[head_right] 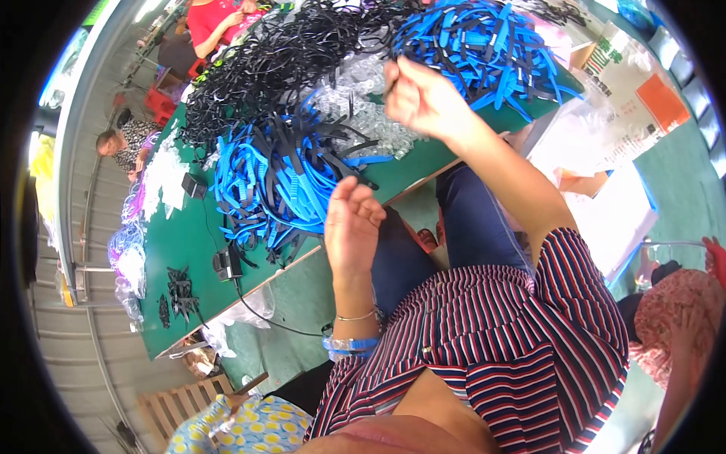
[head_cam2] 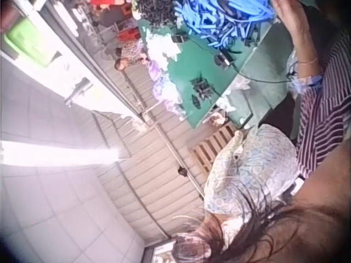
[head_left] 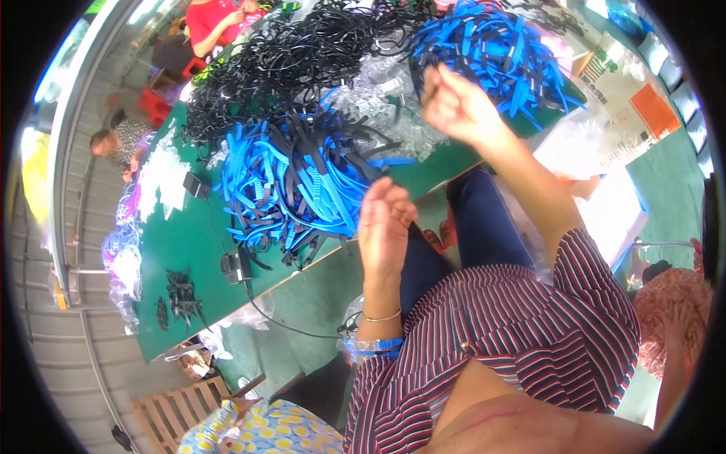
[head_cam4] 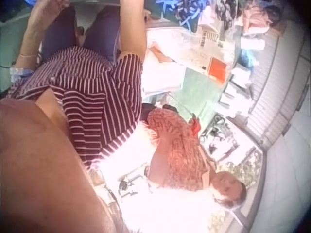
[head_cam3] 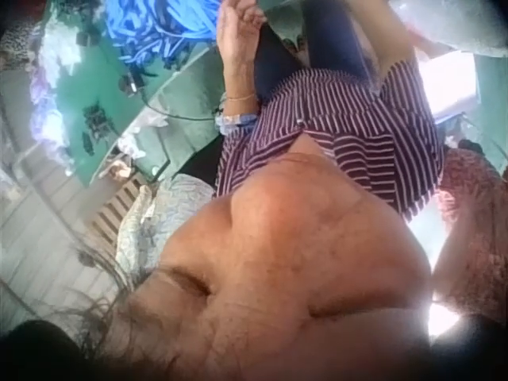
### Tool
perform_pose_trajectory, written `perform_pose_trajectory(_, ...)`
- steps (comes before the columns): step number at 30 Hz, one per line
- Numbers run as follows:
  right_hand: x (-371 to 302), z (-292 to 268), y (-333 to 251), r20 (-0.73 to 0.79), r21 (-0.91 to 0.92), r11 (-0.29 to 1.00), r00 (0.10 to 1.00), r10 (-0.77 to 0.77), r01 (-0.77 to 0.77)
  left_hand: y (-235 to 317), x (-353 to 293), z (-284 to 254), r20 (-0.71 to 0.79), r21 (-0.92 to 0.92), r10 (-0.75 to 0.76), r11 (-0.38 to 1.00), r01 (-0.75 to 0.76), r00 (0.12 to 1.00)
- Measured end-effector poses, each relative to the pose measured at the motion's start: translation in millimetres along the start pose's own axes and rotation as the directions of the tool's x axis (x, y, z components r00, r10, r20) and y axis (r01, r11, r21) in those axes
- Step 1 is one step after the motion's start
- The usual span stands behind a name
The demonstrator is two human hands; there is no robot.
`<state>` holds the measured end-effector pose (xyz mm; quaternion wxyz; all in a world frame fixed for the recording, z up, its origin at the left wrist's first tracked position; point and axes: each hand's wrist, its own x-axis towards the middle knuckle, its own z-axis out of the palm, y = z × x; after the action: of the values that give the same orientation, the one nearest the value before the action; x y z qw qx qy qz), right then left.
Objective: The person assembles small plastic clips onto blue and black fabric straps by hand at a factory workbench.
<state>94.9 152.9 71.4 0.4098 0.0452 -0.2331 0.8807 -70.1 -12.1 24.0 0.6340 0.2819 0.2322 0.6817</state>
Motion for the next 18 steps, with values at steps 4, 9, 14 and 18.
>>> perform_pose_trajectory(4, -73.0, -3.2, 30.4, -0.175, -0.401, 0.895, 0.975, 0.135, -0.196, 3.6, -0.8, 2.0, -0.195, 0.145, 0.208, 0.973, -0.182, 0.959)
perform_pose_trajectory(9, -121.7, 7.8, 34.7, -0.325, -0.622, 0.687, 0.922, 0.21, -0.376, 7.6, -8.5, 23.9, 0.089, 0.793, 0.077, 0.598, -0.118, 0.993)
perform_pose_trajectory(14, -122.6, 14.3, 45.1, -0.266, -0.809, 0.424, 0.897, 0.352, -0.406, -20.1, -12.9, 37.2, 0.035, 0.633, -0.128, 0.77, 0.077, 0.991)
perform_pose_trajectory(18, -100.4, -3.1, 4.2, -0.205, -0.957, 0.182, 0.971, 0.125, -0.226, -30.3, -20.9, 22.1, -0.056, 0.525, -0.206, 0.826, 0.204, 0.977)
